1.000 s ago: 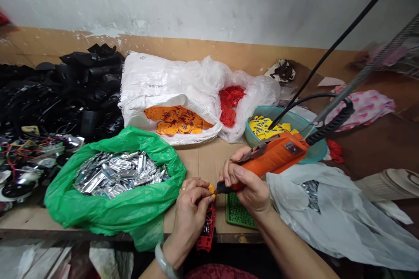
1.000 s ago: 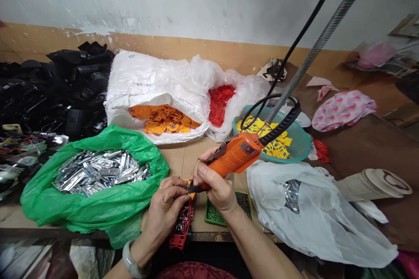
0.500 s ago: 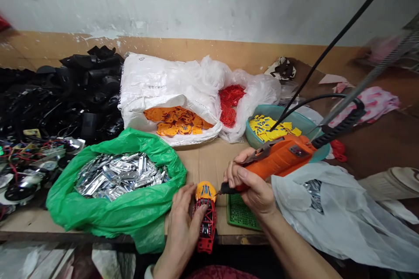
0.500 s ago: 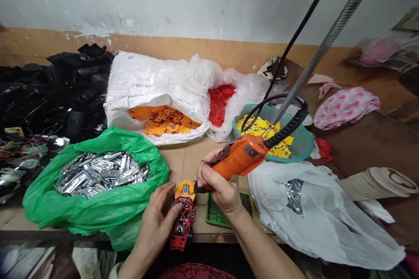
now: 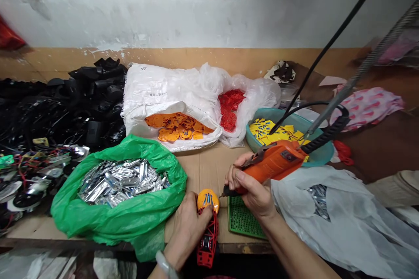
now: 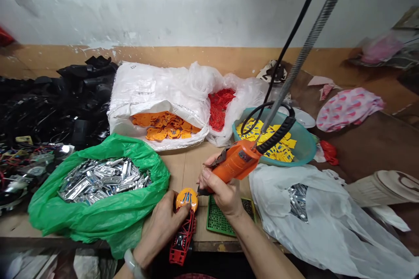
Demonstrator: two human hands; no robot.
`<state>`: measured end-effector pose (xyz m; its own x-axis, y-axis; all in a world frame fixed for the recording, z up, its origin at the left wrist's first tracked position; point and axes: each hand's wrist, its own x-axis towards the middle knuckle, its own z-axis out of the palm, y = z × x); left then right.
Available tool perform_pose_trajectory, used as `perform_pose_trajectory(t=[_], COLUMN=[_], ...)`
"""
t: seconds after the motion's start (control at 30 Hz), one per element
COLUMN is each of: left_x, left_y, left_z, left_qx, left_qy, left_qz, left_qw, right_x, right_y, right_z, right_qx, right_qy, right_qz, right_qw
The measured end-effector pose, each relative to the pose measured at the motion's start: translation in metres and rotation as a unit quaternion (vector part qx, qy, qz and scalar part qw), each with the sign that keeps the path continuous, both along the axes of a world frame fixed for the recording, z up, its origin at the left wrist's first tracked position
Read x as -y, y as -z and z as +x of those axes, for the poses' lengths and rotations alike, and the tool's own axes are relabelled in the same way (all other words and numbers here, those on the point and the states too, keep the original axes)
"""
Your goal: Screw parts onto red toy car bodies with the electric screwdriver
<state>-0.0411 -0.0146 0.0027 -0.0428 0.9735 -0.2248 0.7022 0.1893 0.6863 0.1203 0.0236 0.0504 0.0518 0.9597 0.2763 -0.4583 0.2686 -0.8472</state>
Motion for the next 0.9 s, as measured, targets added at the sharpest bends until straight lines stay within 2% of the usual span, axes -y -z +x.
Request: perform_pose_trajectory(t=[0.13,0.27,0.37,0.5,0.67,0.9], left_x=[0.009,0.014,0.013,0.011,0.009,0.008], left_y=[0.010,0.018,0.018,0.017,0.017,0.016], left_z=[0.000,0.001,0.000,-0.002,-0.001,-0.001], left_qx=[0.066,0.209,0.349,0.484,0.550,0.570], left_qy=[-0.035,-0.075,-0.125,-0.140,-0.171,-0.180], left_qz=[0.020,0.037,-0.001,-0.080,-0.105,-0.100], left_qw=[0.997,0.974,0.929,0.860,0.811,0.796], right_x=[0.003,0.007,0.009,0.010,0.010,0.007], right_y=[-0.007,-0.014,-0.017,-0.017,-0.016,-0.010], right_z=[0.002,0.001,-0.002,-0.006,-0.010,-0.014], right_qx=[-0.015,-0.026,-0.026,-0.029,-0.022,-0.007], right_qy=[-0.002,-0.005,-0.010,-0.017,-0.031,-0.040], right_qz=[0.004,-0.007,-0.007,0.013,0.025,0.013], right_qw=[1.000,1.000,1.000,0.999,0.999,0.999])
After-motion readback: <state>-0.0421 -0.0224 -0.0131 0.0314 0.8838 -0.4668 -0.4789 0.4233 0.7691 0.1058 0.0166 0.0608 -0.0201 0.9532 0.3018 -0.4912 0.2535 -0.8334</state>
